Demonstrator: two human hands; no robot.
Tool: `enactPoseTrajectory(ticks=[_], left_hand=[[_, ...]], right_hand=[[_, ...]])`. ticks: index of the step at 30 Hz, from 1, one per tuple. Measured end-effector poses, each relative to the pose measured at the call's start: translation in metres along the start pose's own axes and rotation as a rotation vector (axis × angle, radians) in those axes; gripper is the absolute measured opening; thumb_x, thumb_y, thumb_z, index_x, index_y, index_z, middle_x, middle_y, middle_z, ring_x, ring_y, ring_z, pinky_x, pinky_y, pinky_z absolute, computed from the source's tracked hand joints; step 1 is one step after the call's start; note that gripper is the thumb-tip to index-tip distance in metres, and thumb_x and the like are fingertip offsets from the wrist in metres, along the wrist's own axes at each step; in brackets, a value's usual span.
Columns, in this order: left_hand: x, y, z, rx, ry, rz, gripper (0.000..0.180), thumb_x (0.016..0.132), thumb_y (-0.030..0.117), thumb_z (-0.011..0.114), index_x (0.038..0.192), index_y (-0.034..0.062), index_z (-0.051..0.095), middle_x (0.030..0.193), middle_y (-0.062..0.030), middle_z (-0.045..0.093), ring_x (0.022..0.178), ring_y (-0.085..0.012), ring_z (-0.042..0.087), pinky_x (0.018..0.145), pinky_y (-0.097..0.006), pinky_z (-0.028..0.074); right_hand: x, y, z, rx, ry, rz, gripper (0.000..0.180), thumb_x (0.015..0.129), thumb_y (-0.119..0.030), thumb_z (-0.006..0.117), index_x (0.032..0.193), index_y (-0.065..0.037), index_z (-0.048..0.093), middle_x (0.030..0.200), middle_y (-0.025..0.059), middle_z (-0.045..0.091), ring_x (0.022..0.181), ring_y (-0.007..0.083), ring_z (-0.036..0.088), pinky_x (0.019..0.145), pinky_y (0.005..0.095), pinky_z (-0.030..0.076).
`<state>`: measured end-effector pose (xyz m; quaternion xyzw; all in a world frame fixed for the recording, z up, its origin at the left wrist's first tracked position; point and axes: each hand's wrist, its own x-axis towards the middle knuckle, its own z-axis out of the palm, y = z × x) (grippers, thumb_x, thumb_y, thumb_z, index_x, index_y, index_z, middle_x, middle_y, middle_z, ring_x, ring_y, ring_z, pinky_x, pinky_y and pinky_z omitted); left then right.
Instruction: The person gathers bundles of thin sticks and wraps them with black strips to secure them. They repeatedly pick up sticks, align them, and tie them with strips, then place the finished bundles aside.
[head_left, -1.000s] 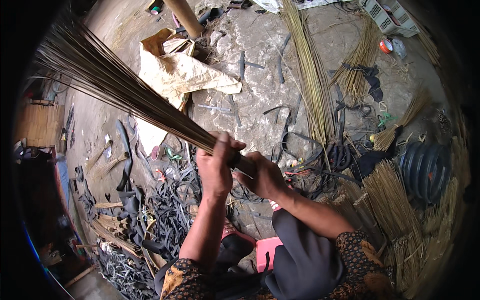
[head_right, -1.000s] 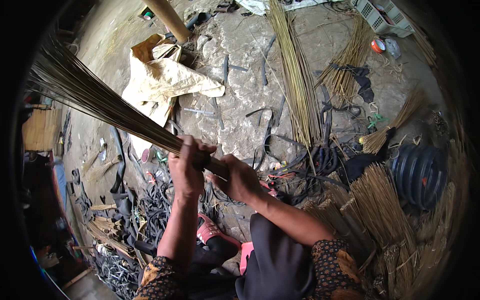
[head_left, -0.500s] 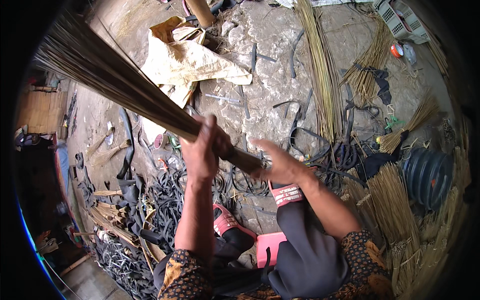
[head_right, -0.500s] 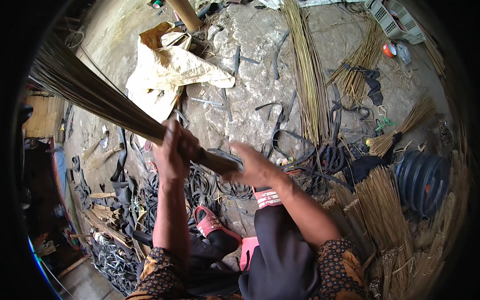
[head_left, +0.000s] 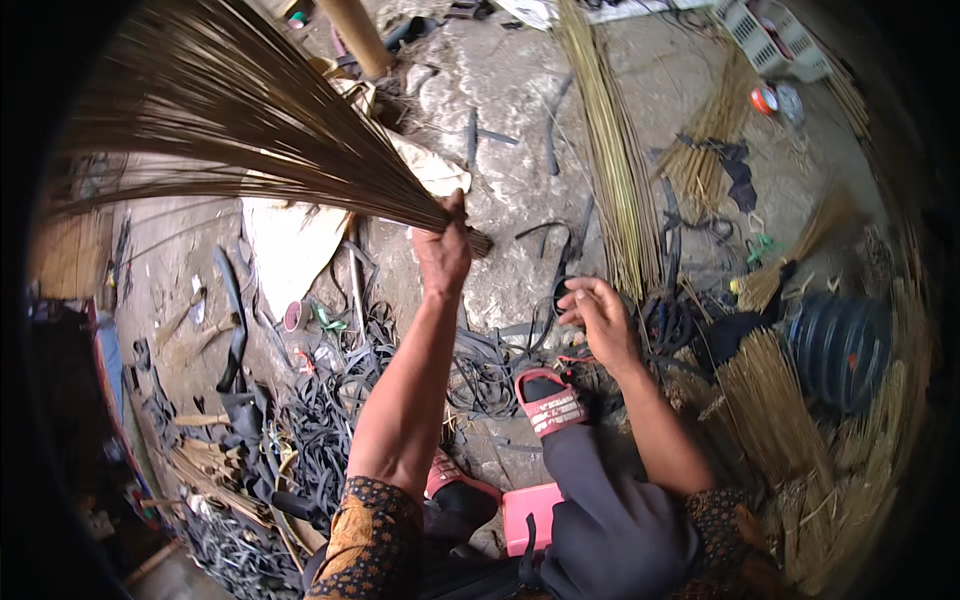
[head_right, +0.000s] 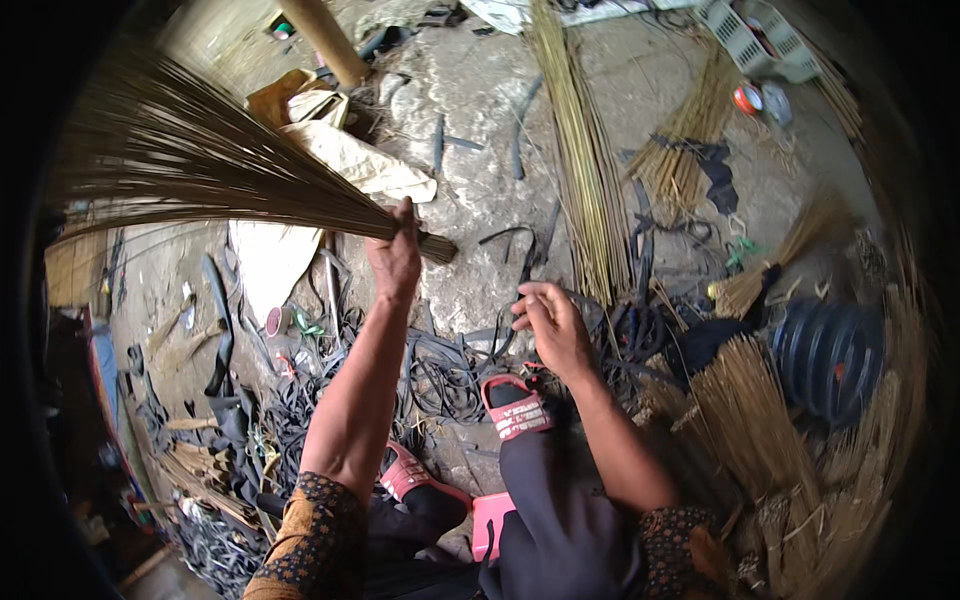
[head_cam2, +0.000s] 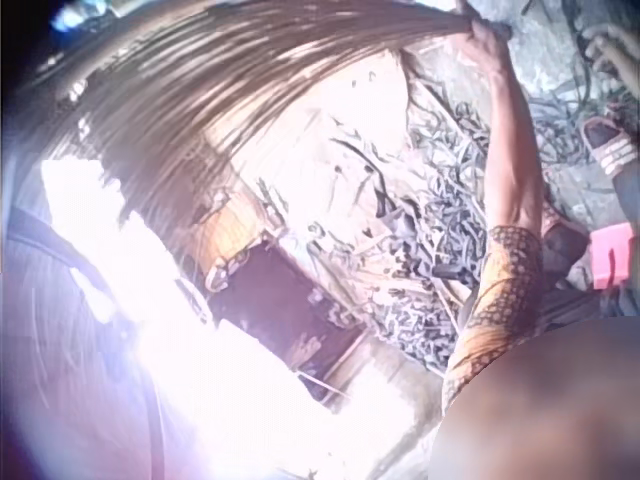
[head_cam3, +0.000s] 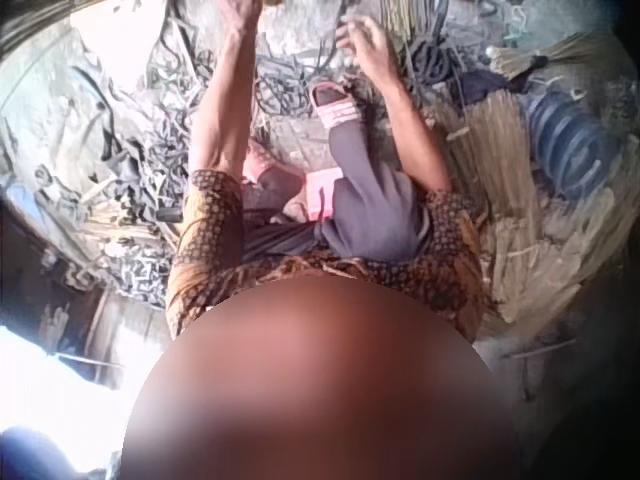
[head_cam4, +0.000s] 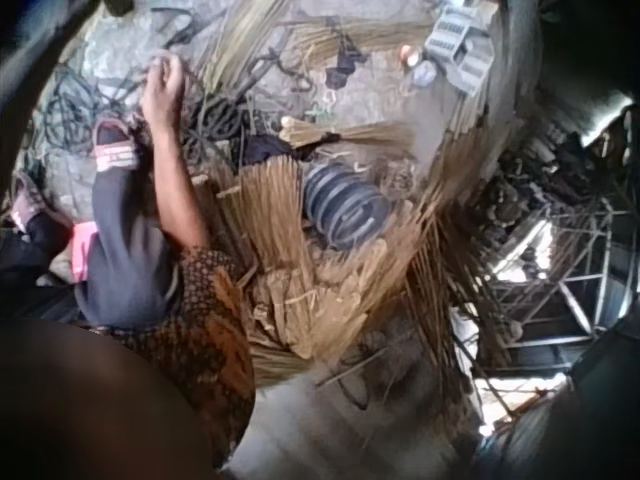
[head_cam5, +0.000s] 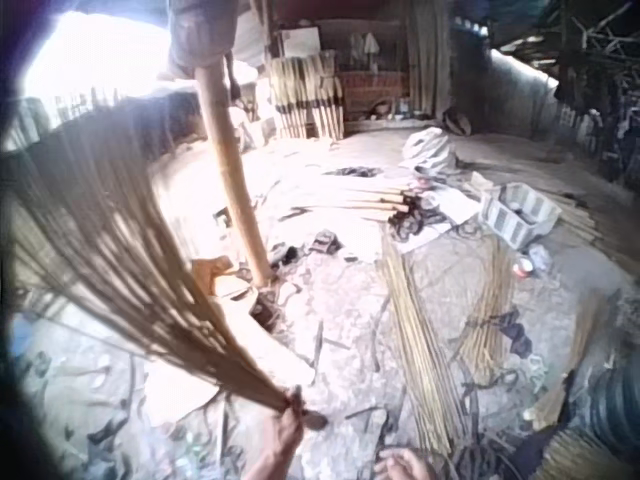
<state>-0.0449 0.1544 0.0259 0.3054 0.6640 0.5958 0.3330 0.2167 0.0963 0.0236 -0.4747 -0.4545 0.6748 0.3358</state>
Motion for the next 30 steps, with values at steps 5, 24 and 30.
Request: enactPoseTrajectory(ticks=[5,24,30], left_hand=[[-0.012,0.005,-0.008,-0.081,0.047,0.131,0.039,0.106,0.023,0.070,0.073,0.0115,0.053,0.070,0.0073,0.048,0.066,-0.0059,0.043,0.058,-0.026,0.035],[0.003,0.169,-0.483,0.063,0.863,-0.108,0.085,0.105,0.066,0.046,0.164,0.0071,0.032,0.165,-0.0185,0.038,0.149,-0.0359,0.043,0.123,-0.056,0.033],[-0.066,0.055,-0.417,0.053,0.565,-0.458,0.071,0.109,0.059,0.043,0.154,0.0039,0.047,0.157,-0.0179,0.048,0.133,-0.0320,0.055,0.108,-0.048,0.046]], right_hand=[[0.001,0.012,0.000,-0.041,0.004,0.085,0.023,0.112,-0.017,0.052,0.124,0.000,0.060,0.098,0.0084,0.069,0.082,0.0131,0.067,0.075,0.0294,0.056],[0.104,0.026,-0.100,-0.988,0.479,0.146,0.115,0.085,-0.062,0.080,0.165,-0.003,0.021,0.161,0.0290,0.039,0.147,0.0409,0.043,0.120,0.0493,0.037],[0.154,0.027,-0.088,-1.255,0.481,0.380,0.133,0.076,-0.066,0.085,0.168,-0.004,0.010,0.168,0.0235,0.029,0.155,0.0421,0.028,0.126,0.0537,0.027]])
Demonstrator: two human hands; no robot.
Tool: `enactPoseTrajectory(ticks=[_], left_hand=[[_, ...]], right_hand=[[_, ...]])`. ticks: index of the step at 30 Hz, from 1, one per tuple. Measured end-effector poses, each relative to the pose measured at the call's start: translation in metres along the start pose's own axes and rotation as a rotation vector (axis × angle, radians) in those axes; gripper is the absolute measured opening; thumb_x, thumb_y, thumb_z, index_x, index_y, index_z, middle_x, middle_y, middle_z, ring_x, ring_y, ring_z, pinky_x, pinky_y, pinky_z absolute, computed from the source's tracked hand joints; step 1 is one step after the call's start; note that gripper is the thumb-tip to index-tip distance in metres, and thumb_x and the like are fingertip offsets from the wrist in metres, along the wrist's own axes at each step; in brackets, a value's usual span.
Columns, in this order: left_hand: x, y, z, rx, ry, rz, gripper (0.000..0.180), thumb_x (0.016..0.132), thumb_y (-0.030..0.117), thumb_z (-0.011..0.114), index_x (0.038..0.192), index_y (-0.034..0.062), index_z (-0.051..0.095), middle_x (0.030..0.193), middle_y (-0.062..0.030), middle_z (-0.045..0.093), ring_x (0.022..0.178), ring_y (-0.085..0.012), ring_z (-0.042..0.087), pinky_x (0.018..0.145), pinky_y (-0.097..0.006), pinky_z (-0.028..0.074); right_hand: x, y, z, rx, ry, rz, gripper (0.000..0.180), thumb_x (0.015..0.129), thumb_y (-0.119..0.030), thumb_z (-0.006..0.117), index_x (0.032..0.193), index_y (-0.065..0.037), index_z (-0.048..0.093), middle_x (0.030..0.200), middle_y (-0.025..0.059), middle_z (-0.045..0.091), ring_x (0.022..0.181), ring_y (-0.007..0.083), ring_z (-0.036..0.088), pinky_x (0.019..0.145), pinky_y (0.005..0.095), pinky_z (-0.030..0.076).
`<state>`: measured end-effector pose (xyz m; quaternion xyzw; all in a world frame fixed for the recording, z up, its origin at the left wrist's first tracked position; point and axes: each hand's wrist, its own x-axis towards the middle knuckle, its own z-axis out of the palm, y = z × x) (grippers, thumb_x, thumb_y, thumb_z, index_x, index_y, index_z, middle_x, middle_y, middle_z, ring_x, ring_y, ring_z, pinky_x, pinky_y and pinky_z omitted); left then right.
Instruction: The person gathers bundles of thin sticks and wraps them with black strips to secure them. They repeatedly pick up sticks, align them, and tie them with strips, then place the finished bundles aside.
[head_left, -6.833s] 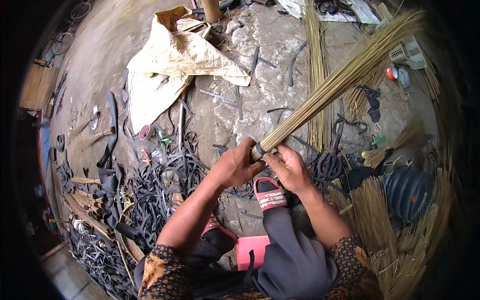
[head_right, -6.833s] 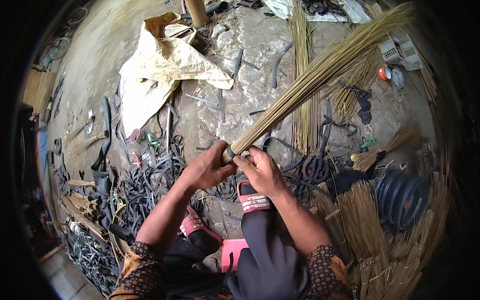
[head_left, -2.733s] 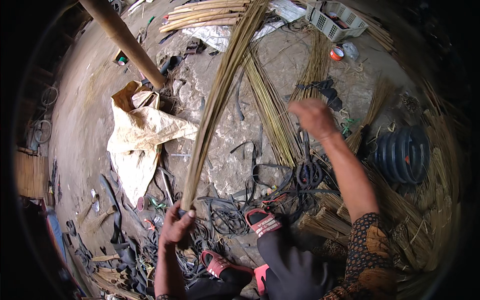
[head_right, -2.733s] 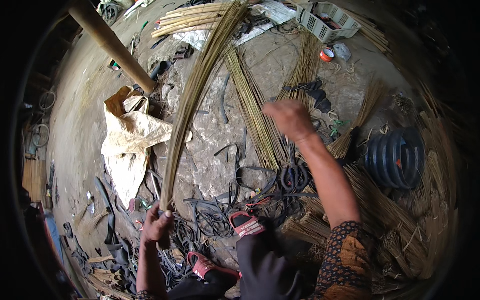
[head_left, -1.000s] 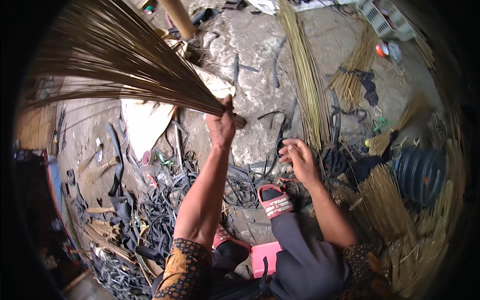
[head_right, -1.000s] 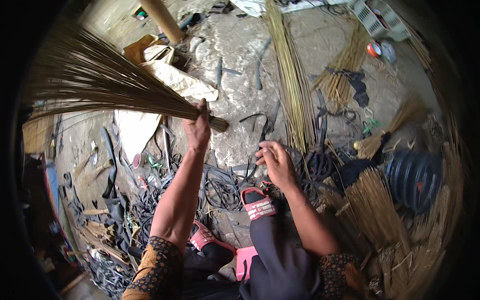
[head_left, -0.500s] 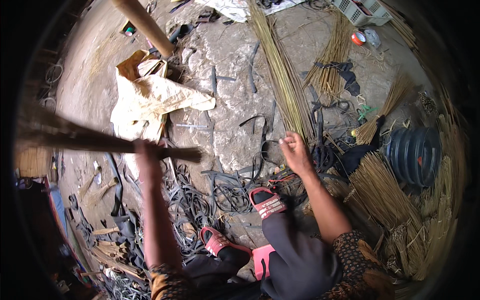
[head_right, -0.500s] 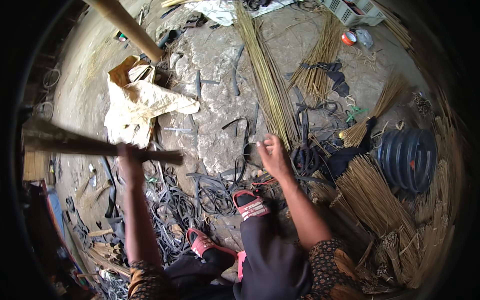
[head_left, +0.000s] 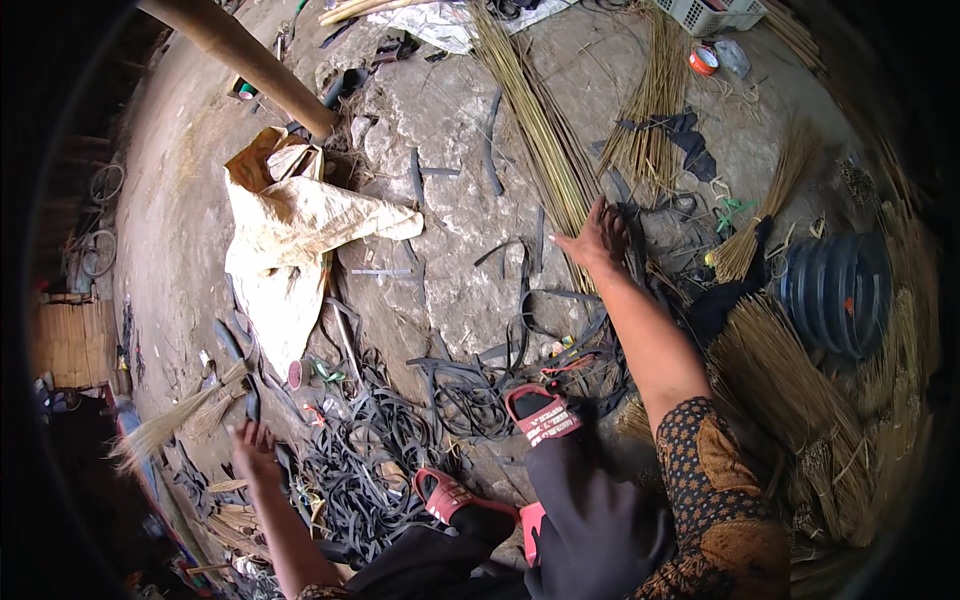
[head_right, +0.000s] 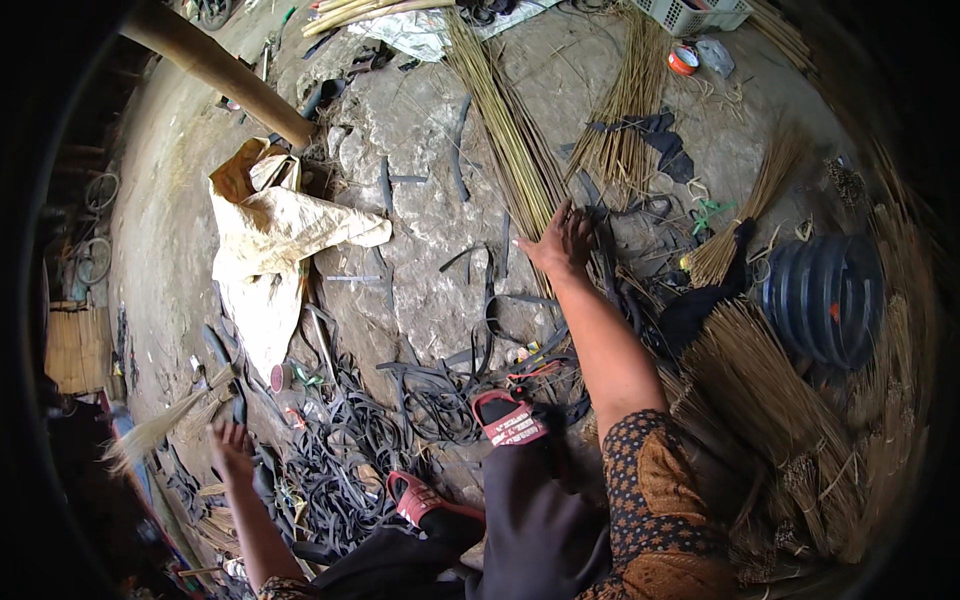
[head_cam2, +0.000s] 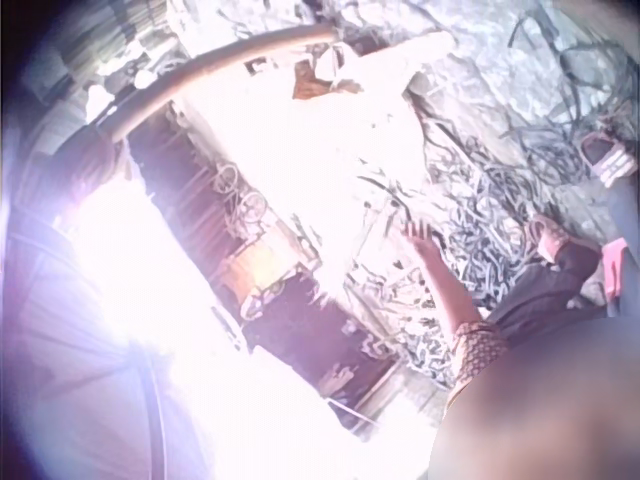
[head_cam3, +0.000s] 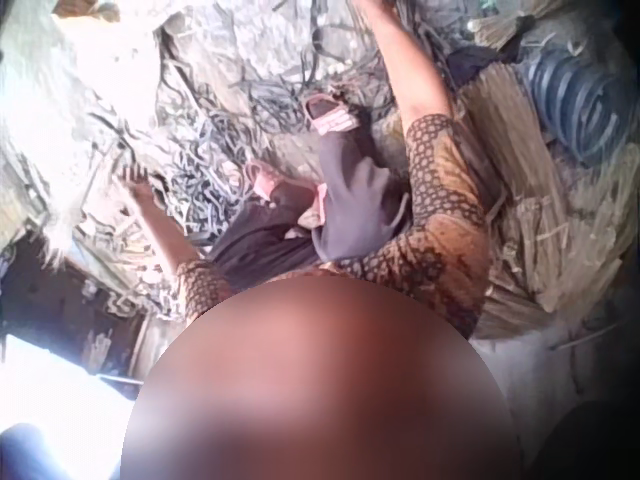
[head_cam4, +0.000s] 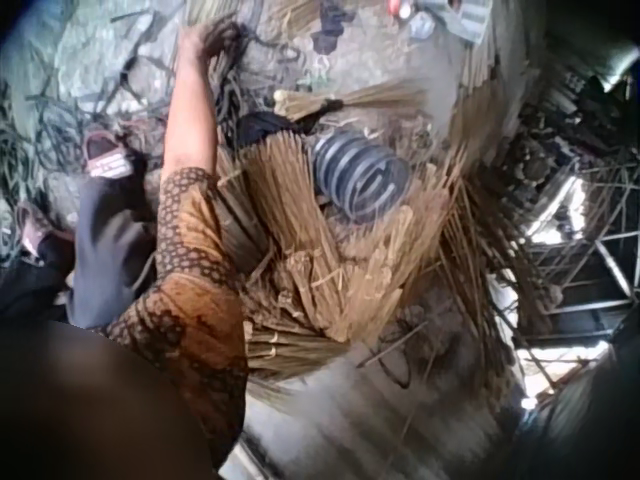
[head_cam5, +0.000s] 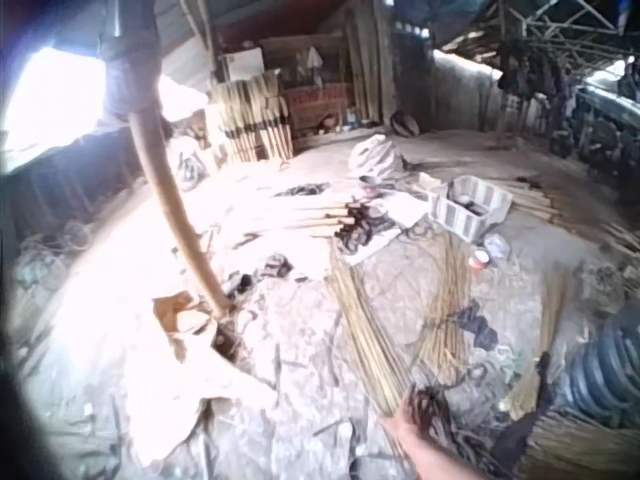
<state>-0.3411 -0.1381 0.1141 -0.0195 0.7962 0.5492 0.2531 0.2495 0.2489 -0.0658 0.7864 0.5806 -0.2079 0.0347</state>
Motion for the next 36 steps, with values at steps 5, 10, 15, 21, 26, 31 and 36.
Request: enactPoseTrajectory(ticks=[5,10,15,21,26,31,36], left_hand=[[-0.029,-0.071,0.062,0.327,-0.235,-0.031,0.066,0.110,0.054,0.048,0.149,0.0016,0.052,0.151,-0.0184,0.055,0.125,-0.0331,0.062,0.101,-0.047,0.053],[-0.060,-0.110,0.106,0.461,-0.509,-0.019,0.056,0.110,0.049,0.053,0.138,0.0015,0.059,0.138,-0.0173,0.063,0.116,-0.0289,0.068,0.091,-0.041,0.057],[-0.097,-0.150,0.122,0.470,-0.590,-0.141,0.045,0.107,0.046,0.062,0.124,0.0041,0.065,0.113,-0.0080,0.070,0.096,-0.0184,0.069,0.082,-0.033,0.054],[-0.145,-0.191,0.121,0.594,-0.729,-0.161,0.052,0.106,0.044,0.065,0.124,-0.0045,0.061,0.101,-0.0051,0.068,0.088,-0.0140,0.065,0.079,-0.031,0.052],[-0.164,-0.199,0.131,0.805,-0.825,-0.073,0.053,0.106,0.043,0.059,0.121,-0.0074,0.066,0.102,-0.0132,0.074,0.095,-0.0198,0.070,0.086,-0.034,0.053],[-0.168,-0.200,0.141,0.844,-0.866,-0.048,0.055,0.107,0.044,0.057,0.123,-0.0079,0.066,0.104,-0.0151,0.075,0.096,-0.0214,0.071,0.086,-0.035,0.053],[-0.166,-0.203,0.157,0.682,-0.870,-0.140,0.056,0.108,0.045,0.056,0.125,-0.0067,0.064,0.104,-0.0149,0.076,0.095,-0.0204,0.072,0.083,-0.034,0.054]], right_hand=[[0.004,-0.010,0.022,0.012,0.089,-0.033,0.117,0.077,-0.054,0.089,0.161,-0.001,0.027,0.149,0.0214,0.049,0.137,0.0392,0.045,0.115,0.0510,0.038],[0.023,-0.011,0.047,0.152,0.117,-0.015,0.074,0.082,-0.039,0.086,0.132,0.006,0.054,0.147,0.0297,0.051,0.142,0.0425,0.045,0.119,0.0475,0.037],[0.046,-0.011,0.071,0.365,-0.052,0.079,0.062,0.084,-0.027,0.079,0.129,0.008,0.055,0.147,0.0342,0.052,0.140,0.0439,0.050,0.118,0.0475,0.041],[0.056,-0.022,0.093,0.269,0.001,0.139,0.052,0.083,-0.020,0.073,0.126,0.006,0.059,0.140,0.0345,0.057,0.134,0.0419,0.057,0.112,0.0446,0.048],[0.056,-0.008,0.064,0.403,-0.138,0.062,0.051,0.085,-0.023,0.068,0.125,0.008,0.063,0.134,0.0354,0.062,0.127,0.0463,0.062,0.108,0.0469,0.050],[0.037,-0.003,0.029,0.486,-0.109,0.004,0.060,0.087,-0.031,0.068,0.132,0.009,0.061,0.134,0.0358,0.063,0.127,0.0462,0.063,0.109,0.0474,0.050],[0.024,0.008,0.012,0.457,0.017,-0.049,0.047,0.089,-0.036,0.070,0.115,0.004,0.070,0.117,0.0294,0.073,0.108,0.0444,0.073,0.092,0.0479,0.059]])
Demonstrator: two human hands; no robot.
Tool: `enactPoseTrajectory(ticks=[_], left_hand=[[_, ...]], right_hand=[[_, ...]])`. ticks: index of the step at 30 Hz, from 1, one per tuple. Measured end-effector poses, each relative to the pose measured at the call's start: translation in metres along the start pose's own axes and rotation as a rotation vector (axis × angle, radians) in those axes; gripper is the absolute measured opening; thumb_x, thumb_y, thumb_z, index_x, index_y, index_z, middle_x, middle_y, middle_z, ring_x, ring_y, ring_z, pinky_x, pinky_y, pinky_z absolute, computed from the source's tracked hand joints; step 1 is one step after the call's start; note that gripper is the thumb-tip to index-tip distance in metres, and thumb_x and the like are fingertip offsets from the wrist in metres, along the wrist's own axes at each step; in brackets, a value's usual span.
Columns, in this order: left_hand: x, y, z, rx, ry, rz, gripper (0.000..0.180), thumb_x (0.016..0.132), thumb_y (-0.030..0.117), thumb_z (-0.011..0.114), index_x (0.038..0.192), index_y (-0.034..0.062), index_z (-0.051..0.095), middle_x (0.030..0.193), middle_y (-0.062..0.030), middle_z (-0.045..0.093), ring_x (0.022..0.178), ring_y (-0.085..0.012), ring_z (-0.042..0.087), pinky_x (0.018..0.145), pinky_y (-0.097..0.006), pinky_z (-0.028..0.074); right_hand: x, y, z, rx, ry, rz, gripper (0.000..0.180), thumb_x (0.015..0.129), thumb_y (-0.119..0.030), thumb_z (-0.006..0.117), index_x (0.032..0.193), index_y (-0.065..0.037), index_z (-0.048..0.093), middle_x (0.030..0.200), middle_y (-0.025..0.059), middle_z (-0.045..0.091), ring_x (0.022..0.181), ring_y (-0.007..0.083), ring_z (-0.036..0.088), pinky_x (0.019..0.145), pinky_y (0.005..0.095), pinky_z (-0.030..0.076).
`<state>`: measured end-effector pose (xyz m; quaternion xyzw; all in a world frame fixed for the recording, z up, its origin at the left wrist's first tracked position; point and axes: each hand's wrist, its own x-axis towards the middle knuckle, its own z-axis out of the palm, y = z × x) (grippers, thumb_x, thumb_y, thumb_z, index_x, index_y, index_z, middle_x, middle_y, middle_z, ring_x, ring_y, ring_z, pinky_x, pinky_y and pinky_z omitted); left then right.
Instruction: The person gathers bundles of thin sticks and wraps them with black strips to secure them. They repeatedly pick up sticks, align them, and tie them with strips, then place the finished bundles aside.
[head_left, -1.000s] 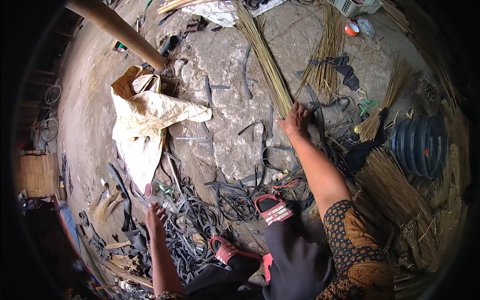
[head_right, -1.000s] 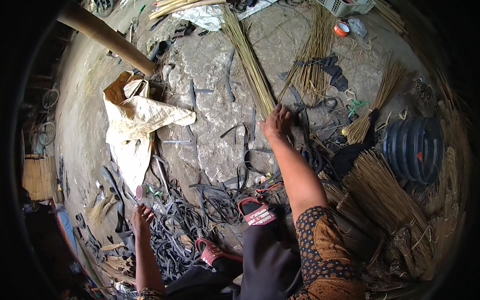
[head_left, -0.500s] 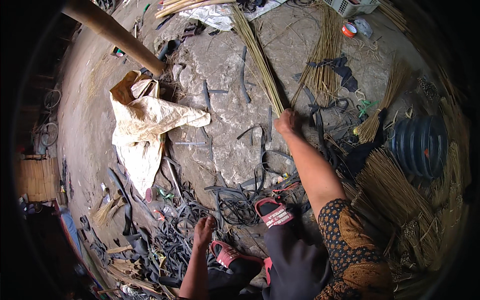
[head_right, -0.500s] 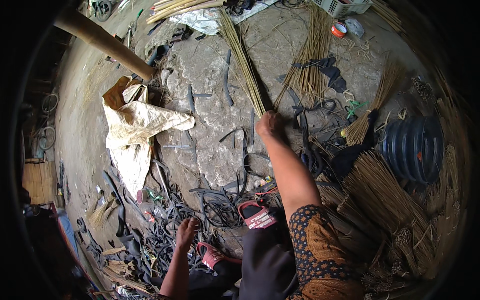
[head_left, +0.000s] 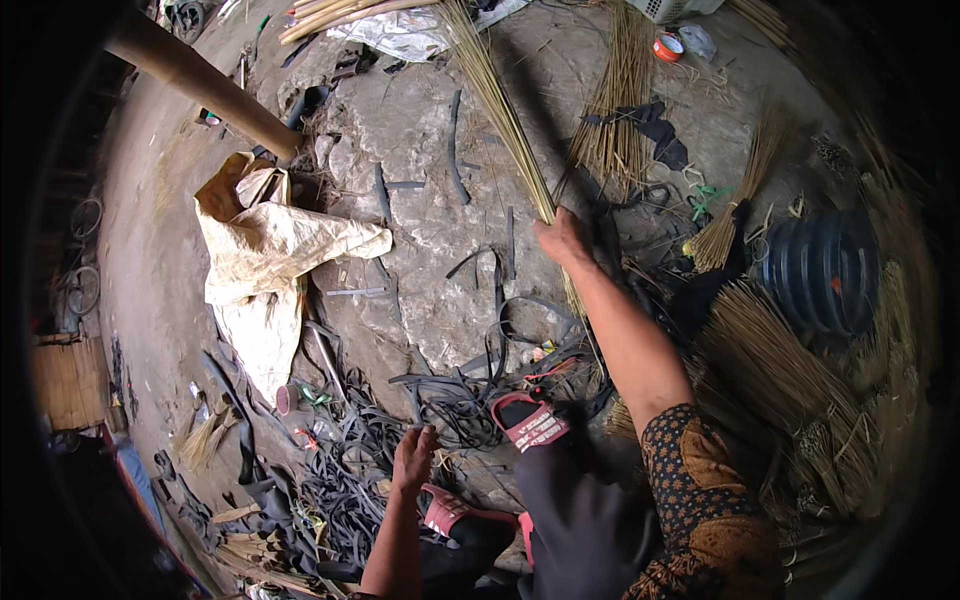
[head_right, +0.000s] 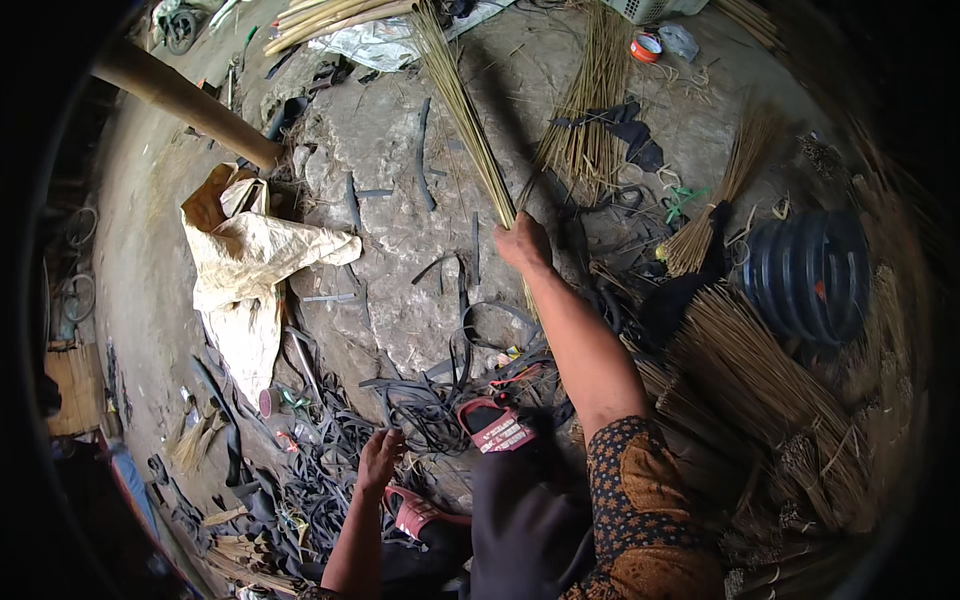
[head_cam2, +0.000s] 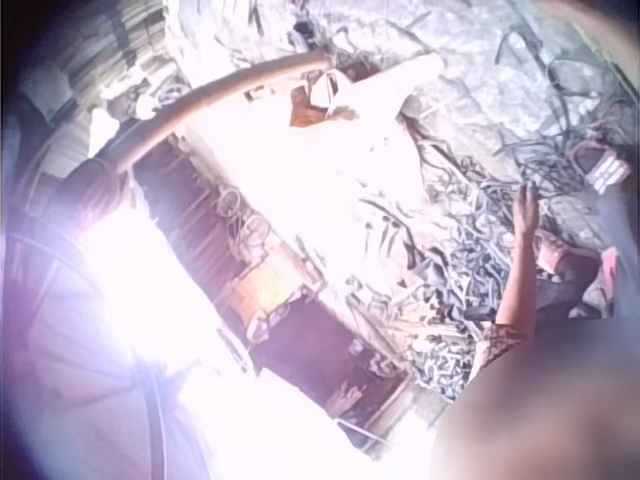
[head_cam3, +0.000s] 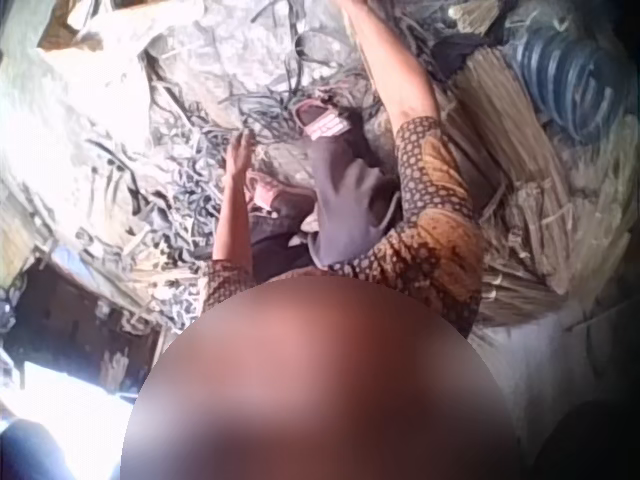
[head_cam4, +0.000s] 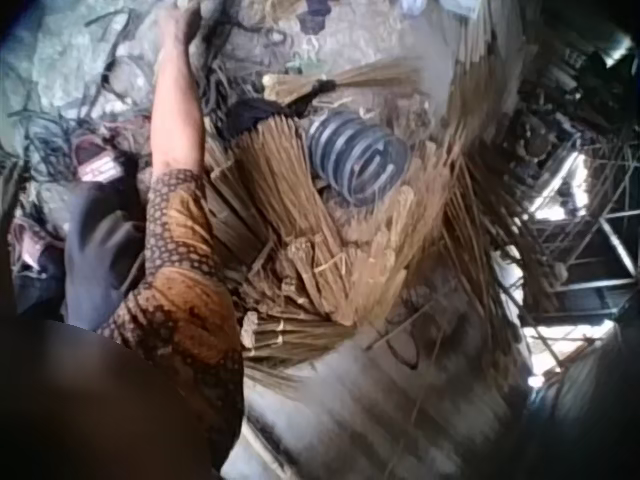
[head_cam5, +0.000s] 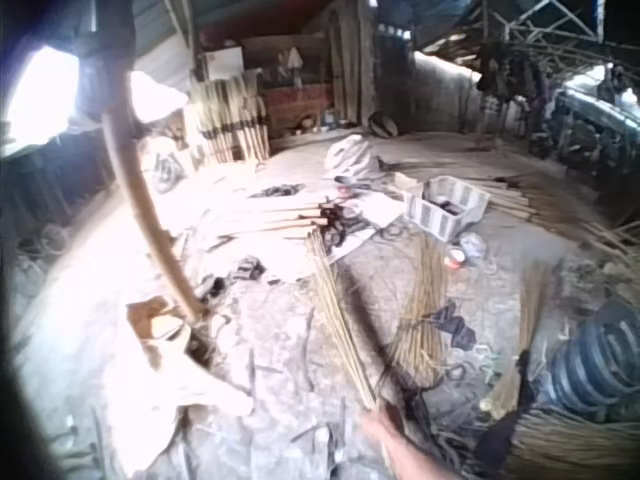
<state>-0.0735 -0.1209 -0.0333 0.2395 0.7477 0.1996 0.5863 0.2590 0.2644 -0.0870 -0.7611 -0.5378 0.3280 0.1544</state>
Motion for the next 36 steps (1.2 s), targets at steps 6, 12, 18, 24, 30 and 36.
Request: enactPoseTrajectory(ticks=[6,12,18,24,30,36], left_hand=[[-0.001,0.015,0.009,0.070,0.002,0.045,0.055,0.108,0.045,0.057,0.127,-0.0063,0.062,0.110,-0.0151,0.075,0.097,-0.0219,0.072,0.083,-0.033,0.054],[-0.006,0.018,0.016,-0.055,-0.063,0.001,0.052,0.108,0.045,0.058,0.126,-0.0033,0.062,0.117,-0.0139,0.073,0.097,-0.0190,0.070,0.084,-0.032,0.053],[0.027,0.101,0.030,-0.039,-0.019,0.190,0.059,0.109,0.049,0.055,0.132,-0.0045,0.060,0.123,-0.0168,0.071,0.106,-0.0248,0.069,0.093,-0.039,0.054],[0.050,0.199,0.056,-0.223,-0.095,0.433,0.058,0.111,0.047,0.052,0.137,-0.0035,0.059,0.127,-0.0161,0.070,0.110,-0.0247,0.070,0.096,-0.038,0.054],[0.030,0.163,0.089,-0.292,-0.202,0.223,0.050,0.112,0.042,0.053,0.136,-0.0012,0.061,0.124,-0.0153,0.071,0.108,-0.0241,0.071,0.094,-0.037,0.055],[0.019,0.127,0.083,-0.222,-0.183,0.140,0.055,0.112,0.045,0.052,0.137,-0.0032,0.060,0.123,-0.0158,0.072,0.106,-0.0232,0.072,0.092,-0.035,0.057]], right_hand=[[-0.019,0.021,0.002,-0.040,0.044,0.059,0.046,0.089,-0.036,0.070,0.112,0.004,0.069,0.109,0.0304,0.073,0.102,0.0457,0.073,0.090,0.0506,0.058],[-0.044,0.045,0.002,0.184,0.080,0.022,0.051,0.089,-0.039,0.070,0.114,0.005,0.065,0.107,0.0330,0.072,0.101,0.0471,0.072,0.082,0.0505,0.057],[-0.079,0.025,-0.015,0.204,-0.092,-0.042,0.048,0.093,-0.039,0.067,0.111,0.005,0.065,0.104,0.0307,0.073,0.097,0.0468,0.072,0.080,0.0518,0.056],[-0.025,0.005,0.000,-0.038,-0.071,0.063,0.050,0.095,-0.045,0.069,0.121,-0.003,0.065,0.119,0.0256,0.072,0.111,0.0416,0.071,0.091,0.0507,0.057],[0.054,0.029,0.088,0.032,0.104,-0.002,0.047,0.088,-0.027,0.076,0.123,0.002,0.063,0.124,0.0299,0.069,0.118,0.0429,0.068,0.096,0.0489,0.055],[0.039,0.018,0.050,0.017,-0.139,0.039,0.045,0.093,-0.035,0.064,0.123,-0.001,0.067,0.126,0.0312,0.069,0.117,0.0366,0.072,0.092,0.0441,0.059]])
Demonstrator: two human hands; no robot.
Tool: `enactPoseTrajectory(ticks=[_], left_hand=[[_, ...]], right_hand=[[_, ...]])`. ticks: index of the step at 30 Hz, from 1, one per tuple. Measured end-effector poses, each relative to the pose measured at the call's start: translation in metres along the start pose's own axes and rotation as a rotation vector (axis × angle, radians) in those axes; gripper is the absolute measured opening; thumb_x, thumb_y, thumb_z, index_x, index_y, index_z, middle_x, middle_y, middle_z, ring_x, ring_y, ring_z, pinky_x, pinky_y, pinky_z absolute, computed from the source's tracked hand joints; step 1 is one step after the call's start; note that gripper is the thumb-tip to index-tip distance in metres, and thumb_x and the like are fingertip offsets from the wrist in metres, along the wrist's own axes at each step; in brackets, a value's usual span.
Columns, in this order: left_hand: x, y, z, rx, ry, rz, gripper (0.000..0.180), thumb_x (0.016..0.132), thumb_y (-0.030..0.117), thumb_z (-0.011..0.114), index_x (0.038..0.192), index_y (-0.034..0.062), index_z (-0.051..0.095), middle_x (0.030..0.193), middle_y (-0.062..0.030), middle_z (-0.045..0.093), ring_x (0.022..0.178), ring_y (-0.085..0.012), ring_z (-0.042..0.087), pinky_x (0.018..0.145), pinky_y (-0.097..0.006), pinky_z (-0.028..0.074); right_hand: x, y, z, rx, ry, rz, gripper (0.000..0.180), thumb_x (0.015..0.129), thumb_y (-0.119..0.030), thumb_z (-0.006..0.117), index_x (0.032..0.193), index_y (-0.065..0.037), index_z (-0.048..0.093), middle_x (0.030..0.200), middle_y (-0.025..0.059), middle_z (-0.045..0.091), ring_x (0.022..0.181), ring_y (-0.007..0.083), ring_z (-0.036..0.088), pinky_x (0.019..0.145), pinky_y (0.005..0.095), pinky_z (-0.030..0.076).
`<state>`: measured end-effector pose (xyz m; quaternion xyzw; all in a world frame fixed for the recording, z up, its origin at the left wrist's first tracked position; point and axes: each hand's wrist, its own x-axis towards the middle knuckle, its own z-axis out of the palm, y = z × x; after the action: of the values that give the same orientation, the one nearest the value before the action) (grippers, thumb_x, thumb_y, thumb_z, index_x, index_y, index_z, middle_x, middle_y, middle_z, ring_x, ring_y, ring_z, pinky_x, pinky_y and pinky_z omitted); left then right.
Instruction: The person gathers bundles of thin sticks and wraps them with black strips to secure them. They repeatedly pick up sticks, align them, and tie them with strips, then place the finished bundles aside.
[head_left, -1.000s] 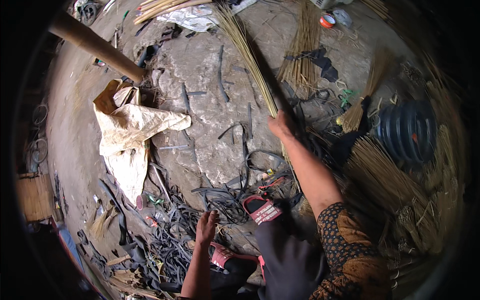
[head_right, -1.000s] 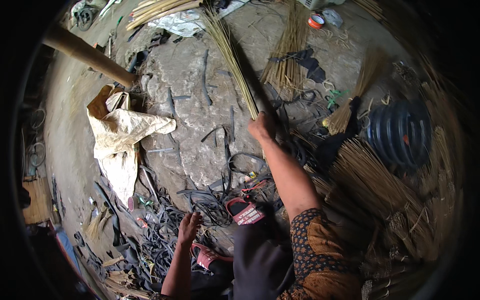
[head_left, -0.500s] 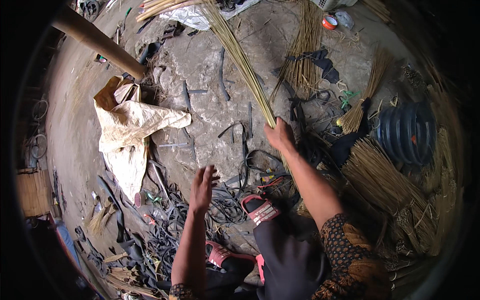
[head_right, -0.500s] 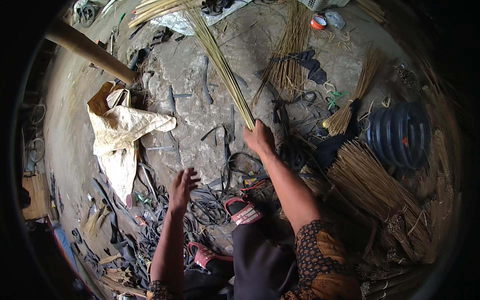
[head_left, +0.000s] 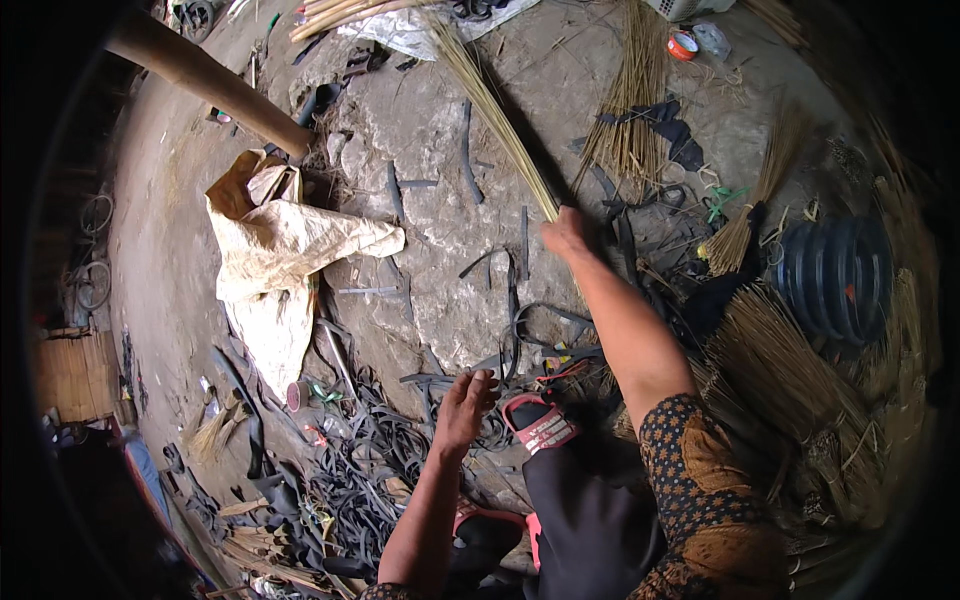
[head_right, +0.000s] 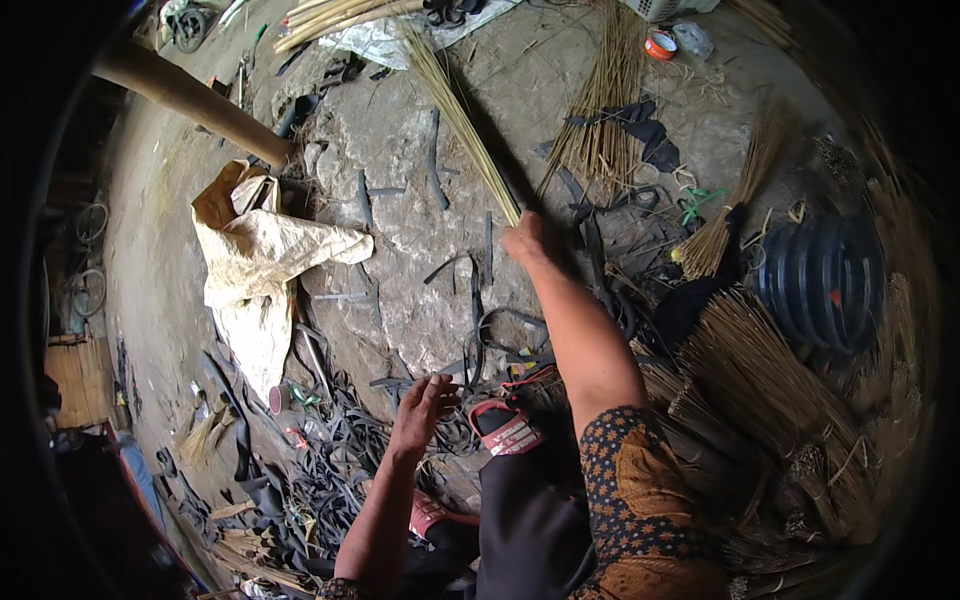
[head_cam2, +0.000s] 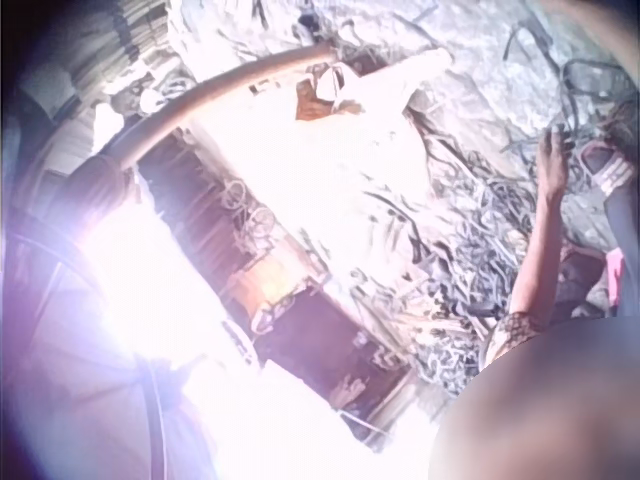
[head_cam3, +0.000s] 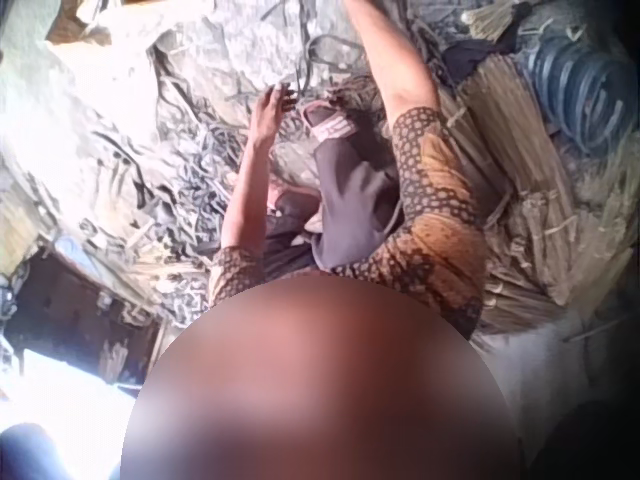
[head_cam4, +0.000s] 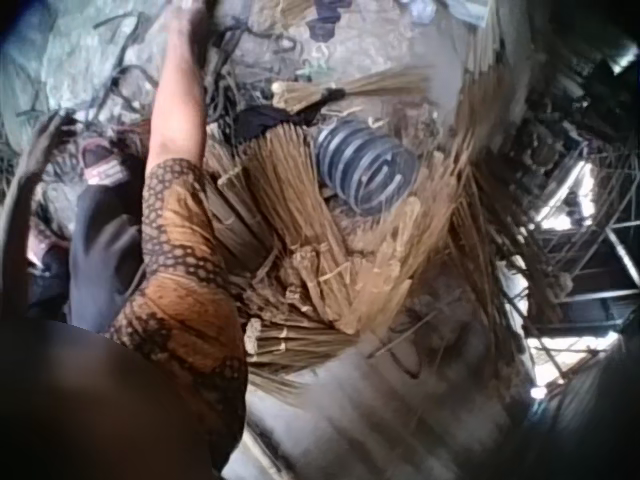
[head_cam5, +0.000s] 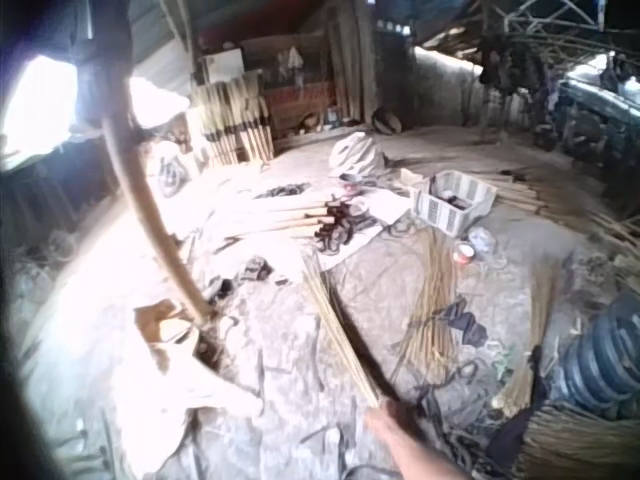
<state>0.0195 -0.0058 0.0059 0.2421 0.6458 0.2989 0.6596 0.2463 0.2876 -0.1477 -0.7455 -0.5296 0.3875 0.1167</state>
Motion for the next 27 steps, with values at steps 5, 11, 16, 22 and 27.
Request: enactPoseTrajectory(ticks=[5,11,16,22,27], left_hand=[[0.008,0.028,-0.012,-0.030,0.047,0.053,0.055,0.110,0.045,0.055,0.139,-0.0014,0.059,0.127,-0.0162,0.070,0.108,-0.0246,0.072,0.093,-0.037,0.057],[0.021,0.117,-0.005,-0.103,-0.050,0.307,0.102,0.093,0.062,0.074,0.158,-0.0041,0.034,0.152,-0.0246,0.051,0.137,-0.0346,0.056,0.111,-0.046,0.049],[0.012,0.155,0.029,-0.369,0.105,0.283,0.043,0.103,0.047,0.068,0.108,0.0054,0.063,0.080,-0.0030,0.060,0.068,-0.0156,0.059,0.071,-0.035,0.055],[-0.034,0.142,0.044,-0.303,0.244,0.388,0.048,0.108,0.046,0.060,0.075,0.0136,0.047,0.058,0.0010,0.043,0.050,-0.0119,0.045,0.052,-0.031,0.042],[-0.053,0.120,0.069,-0.304,0.114,0.465,0.038,0.112,0.035,0.054,0.085,0.0103,0.046,0.061,-0.0014,0.046,0.051,-0.0133,0.047,0.054,-0.032,0.047]], right_hand=[[-0.109,-0.030,-0.057,0.075,-0.056,-0.083,0.040,0.094,-0.034,0.063,0.116,0.000,0.068,0.094,0.0258,0.075,0.084,0.0358,0.077,0.071,0.0470,0.060],[-0.266,-0.038,-0.075,0.198,-0.256,-0.187,0.028,0.094,-0.027,0.069,0.108,-0.002,0.067,0.080,0.0195,0.074,0.070,0.0362,0.074,0.064,0.0463,0.058],[-0.308,-0.051,-0.048,0.209,-0.390,-0.453,0.032,0.096,-0.031,0.074,0.109,-0.005,0.063,0.087,0.0214,0.072,0.083,0.0385,0.075,0.072,0.0479,0.056],[-0.235,-0.084,-0.078,0.400,-0.738,-0.607,0.088,0.104,-0.064,0.051,0.158,0.003,0.034,0.158,0.0332,0.043,0.148,0.0374,0.046,0.123,0.0444,0.037],[-0.212,-0.207,-0.099,1.301,-0.833,-0.648,0.074,0.110,-0.061,0.041,0.159,-0.006,0.038,0.148,0.0203,0.057,0.136,0.0274,0.057,0.108,0.0474,0.052]])
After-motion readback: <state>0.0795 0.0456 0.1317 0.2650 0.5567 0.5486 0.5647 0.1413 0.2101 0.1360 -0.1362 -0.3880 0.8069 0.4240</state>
